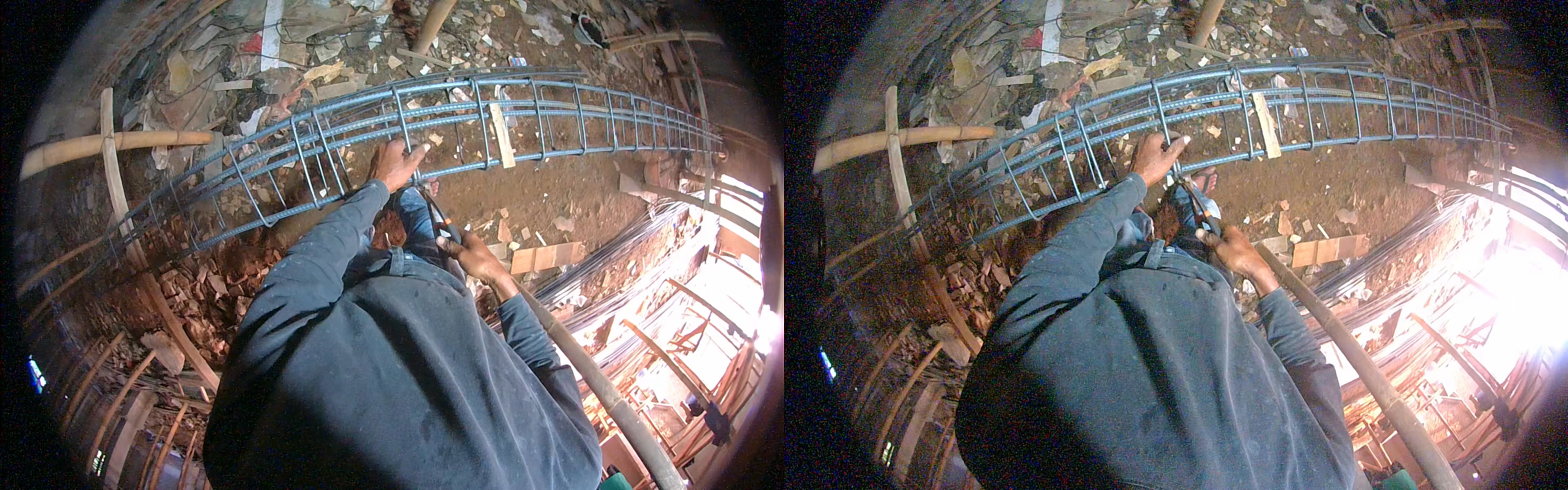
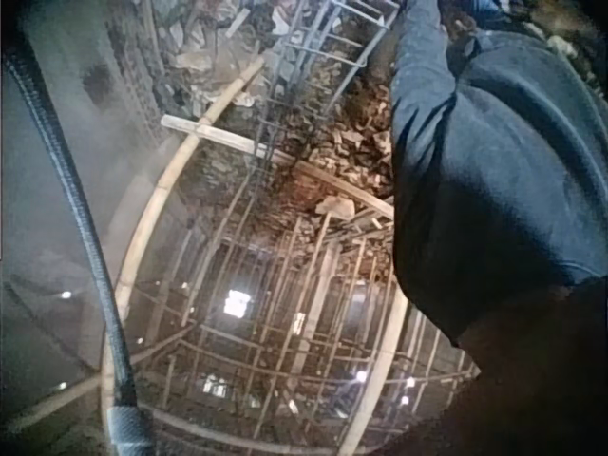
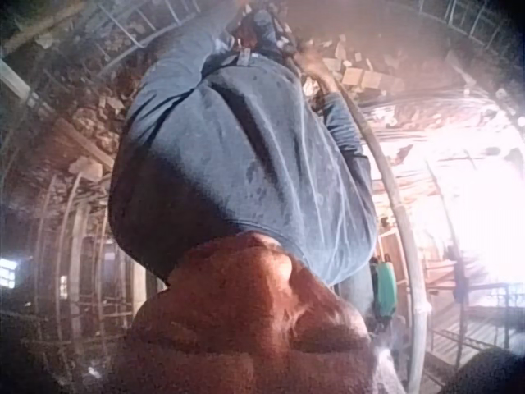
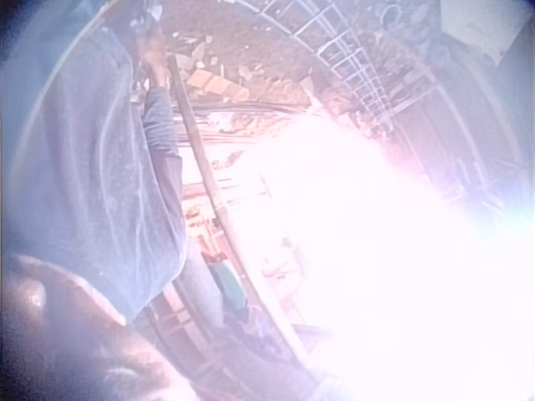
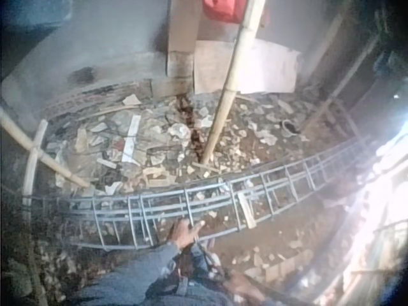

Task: The person assembles a rebar cage by tying intersecting steel bars with wire using pliers. They repeatedly wrap wire around intersections and twist it to secure the grid structure.

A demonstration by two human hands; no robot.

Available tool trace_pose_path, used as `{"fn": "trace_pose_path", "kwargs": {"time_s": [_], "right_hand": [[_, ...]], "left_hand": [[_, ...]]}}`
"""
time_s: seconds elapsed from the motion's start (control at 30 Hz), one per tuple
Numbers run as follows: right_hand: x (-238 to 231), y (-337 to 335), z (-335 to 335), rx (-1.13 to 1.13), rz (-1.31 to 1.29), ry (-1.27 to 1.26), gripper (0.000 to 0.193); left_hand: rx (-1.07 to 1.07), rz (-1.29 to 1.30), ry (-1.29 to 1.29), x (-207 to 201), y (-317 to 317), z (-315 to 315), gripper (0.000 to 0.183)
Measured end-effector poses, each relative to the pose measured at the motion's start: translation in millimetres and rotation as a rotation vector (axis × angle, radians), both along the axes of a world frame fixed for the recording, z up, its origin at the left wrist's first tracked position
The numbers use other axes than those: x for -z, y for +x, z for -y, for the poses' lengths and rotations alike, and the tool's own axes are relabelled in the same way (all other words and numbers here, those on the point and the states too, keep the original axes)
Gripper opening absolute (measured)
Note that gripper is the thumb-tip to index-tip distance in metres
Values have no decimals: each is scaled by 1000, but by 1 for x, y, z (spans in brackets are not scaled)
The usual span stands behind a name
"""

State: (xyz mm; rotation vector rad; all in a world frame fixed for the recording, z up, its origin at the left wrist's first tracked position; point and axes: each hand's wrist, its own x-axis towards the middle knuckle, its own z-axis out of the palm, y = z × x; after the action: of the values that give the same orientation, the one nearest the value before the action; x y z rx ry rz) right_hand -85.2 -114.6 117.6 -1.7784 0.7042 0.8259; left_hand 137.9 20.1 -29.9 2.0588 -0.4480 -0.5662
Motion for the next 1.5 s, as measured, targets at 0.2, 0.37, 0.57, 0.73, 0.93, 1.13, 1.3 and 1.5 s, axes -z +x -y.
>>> {"fn": "trace_pose_path", "kwargs": {"time_s": [0.2, 0.37, 0.57, 0.73, 0.93, 1.13, 1.3, 1.5], "right_hand": [[-27, 15, 3, -70, 52, -99, 63], [0, 6, 4, -78, -46, -118, 64], [44, -15, -2, -120, 78, -302, 59], [70, -19, 16, -154, 239, -327, 38], [72, 1, 70, -404, 299, -337, 30], [46, 30, 92, -557, 334, -341, 31], [60, 36, 113, -672, 310, -312, 27], [57, 49, 125, -722, 243, -177, 27]], "left_hand": [[23, 11, 73, -3, 0, 0, 59], [-18, 45, -5, -11, -3, 1, 69], [-14, -28, -8, 6, -1, 2, 66], [30, -44, 37, 16, 0, 2, 62], [14, 14, 11, -8, -1, -1, 65], [-34, 33, -21, -21, -1, -2, 64], [-19, -107, 2, -16, -2, -3, 57], [-50, -76, -25, -10, 0, 0, 60]]}}
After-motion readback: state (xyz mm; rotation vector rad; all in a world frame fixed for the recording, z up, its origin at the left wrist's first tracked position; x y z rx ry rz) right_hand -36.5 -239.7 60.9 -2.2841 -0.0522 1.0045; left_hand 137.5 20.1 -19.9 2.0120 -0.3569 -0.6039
